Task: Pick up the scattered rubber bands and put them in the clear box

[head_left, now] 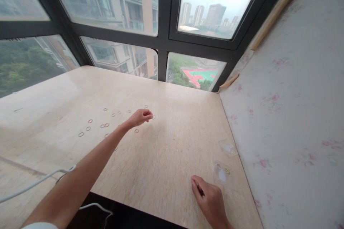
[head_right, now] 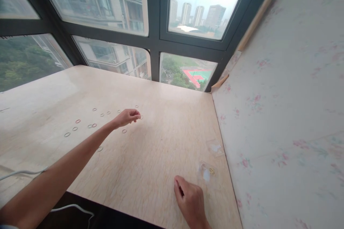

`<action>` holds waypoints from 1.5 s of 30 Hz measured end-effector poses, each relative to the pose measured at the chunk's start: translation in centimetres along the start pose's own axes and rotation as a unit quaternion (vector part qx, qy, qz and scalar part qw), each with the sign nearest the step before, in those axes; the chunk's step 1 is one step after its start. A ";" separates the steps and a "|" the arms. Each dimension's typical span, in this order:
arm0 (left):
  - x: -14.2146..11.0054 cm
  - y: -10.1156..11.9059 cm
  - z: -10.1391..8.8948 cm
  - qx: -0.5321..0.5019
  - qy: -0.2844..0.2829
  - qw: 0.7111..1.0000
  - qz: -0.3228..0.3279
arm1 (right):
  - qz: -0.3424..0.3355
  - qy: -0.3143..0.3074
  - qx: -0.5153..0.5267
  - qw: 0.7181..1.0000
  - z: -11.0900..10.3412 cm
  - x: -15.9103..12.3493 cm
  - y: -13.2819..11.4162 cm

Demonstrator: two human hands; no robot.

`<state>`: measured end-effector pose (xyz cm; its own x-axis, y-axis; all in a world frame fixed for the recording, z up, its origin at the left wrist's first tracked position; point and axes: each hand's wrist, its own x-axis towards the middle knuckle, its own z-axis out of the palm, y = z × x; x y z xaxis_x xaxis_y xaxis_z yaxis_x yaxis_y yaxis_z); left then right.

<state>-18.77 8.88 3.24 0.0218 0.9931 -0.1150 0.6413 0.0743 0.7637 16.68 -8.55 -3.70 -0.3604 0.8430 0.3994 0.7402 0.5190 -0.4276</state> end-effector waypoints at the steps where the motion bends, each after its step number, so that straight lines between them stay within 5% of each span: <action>1: -0.2 0.9 0.7 -0.039 -0.004 0.999 0.008 | 0.006 -0.004 0.004 1.000 0.0 0.0 0.0; 13: -2.4 12.7 13.1 -0.220 -0.163 0.953 0.126 | 0.072 -0.028 0.054 0.996 -0.4 0.3 -0.4; 18: -3.8 15.4 17.8 -0.143 -0.197 0.950 0.196 | 0.082 -0.030 0.054 0.995 -0.5 0.2 -0.5; 23: -4.5 16.1 20.6 -0.017 -0.207 0.939 0.274 | 0.080 -0.033 0.054 0.995 -0.5 0.2 -0.5; 29: -4.1 15.5 21.8 0.034 -0.204 0.938 0.279 | 0.082 -0.028 0.060 0.994 -0.5 0.3 -0.4; 35: -4.1 14.4 20.8 0.002 -0.179 0.948 0.262 | 0.089 -0.029 0.071 0.993 -0.6 0.4 -0.4; 45: -5.3 6.9 17.8 -0.041 -0.066 0.979 0.189 | 0.101 -0.018 0.075 0.992 -0.5 0.0 -0.4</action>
<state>-0.81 2.56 -2.24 0.3476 0.9313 0.1088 0.5053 -0.2838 0.8150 16.68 -8.81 -3.14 -0.2361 0.9347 0.2656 0.7072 0.3527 -0.6128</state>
